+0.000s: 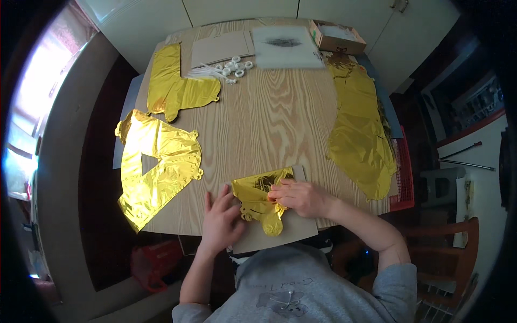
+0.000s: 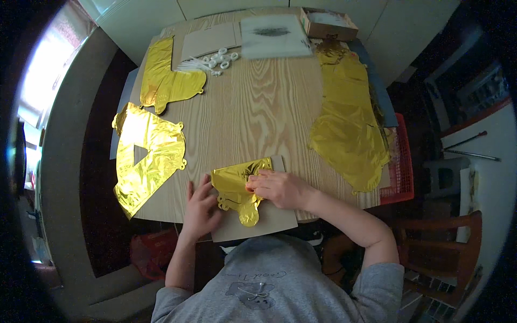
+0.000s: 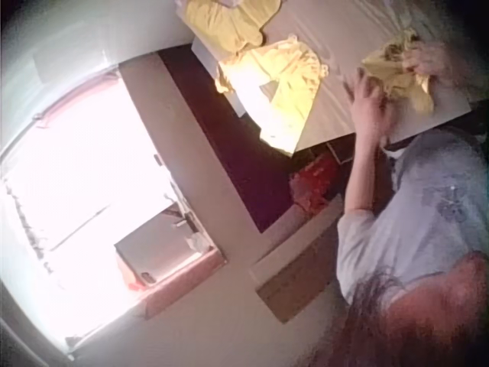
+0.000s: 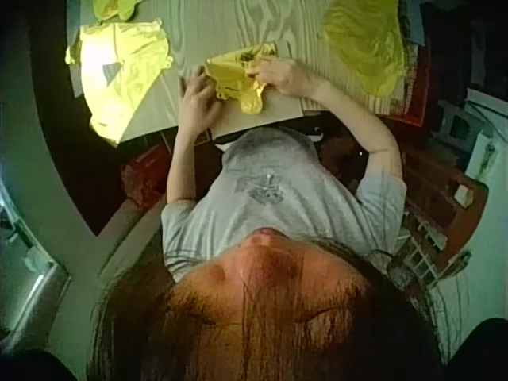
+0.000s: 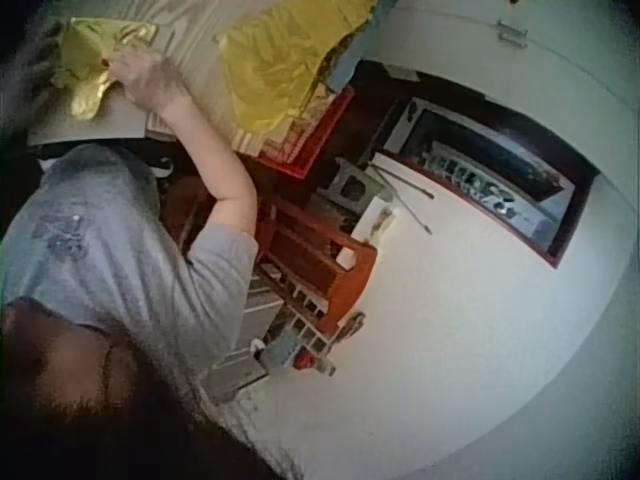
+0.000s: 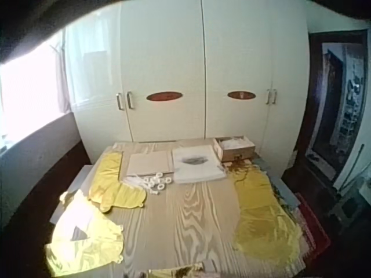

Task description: Folding deflated gold foil balloons into squares around cardboard inserts.

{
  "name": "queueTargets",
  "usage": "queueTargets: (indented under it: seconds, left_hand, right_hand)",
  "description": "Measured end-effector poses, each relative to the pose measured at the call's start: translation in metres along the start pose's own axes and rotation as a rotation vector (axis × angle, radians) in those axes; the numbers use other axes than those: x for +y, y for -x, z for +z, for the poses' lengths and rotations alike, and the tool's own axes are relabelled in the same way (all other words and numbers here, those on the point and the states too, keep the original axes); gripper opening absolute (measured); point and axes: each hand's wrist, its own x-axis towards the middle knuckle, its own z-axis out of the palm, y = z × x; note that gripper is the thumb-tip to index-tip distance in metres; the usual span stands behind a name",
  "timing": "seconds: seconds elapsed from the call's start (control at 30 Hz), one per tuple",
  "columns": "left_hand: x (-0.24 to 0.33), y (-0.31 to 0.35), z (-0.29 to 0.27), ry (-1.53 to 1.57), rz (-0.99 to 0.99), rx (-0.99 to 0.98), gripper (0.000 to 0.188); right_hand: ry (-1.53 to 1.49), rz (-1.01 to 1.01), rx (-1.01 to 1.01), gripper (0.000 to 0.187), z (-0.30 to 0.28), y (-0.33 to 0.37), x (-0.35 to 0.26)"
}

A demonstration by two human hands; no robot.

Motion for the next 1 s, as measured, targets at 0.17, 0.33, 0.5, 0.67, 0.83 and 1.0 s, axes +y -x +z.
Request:
queueTargets:
  seconds: [0.17, 0.33, 0.5, 0.67, 0.83, 1.0]
  left_hand:
    - [-0.004, -0.028, -0.022, 0.092, 0.028, 0.115, 0.039]
    - [0.008, -0.057, -0.004, -0.148, 0.248, -0.229, 0.059]
    - [0.011, -0.047, 0.005, -0.156, 0.227, -0.246, 0.069]
    - [0.013, -0.047, 0.008, -0.174, 0.229, -0.194, 0.077]
    - [0.015, -0.045, 0.011, -0.202, 0.21, -0.161, 0.081]
    - [0.014, -0.042, 0.008, -0.189, 0.189, -0.22, 0.088]
  right_hand:
    - [0.015, -0.005, 0.008, 0.016, 0.001, 0.0, 0.002]
    - [0.033, -0.001, -0.003, 0.018, 0.001, 0.0, 0.001]
    - [-0.054, -0.028, -0.028, 0.037, -0.01, -0.004, -0.002]
    - [0.005, 0.273, -0.145, 0.062, -0.015, -0.022, -0.02]
    - [0.262, 0.293, -0.115, 0.072, 0.014, -0.021, -0.023]
    - [0.315, 0.321, -0.13, 0.073, 0.009, -0.01, -0.014]
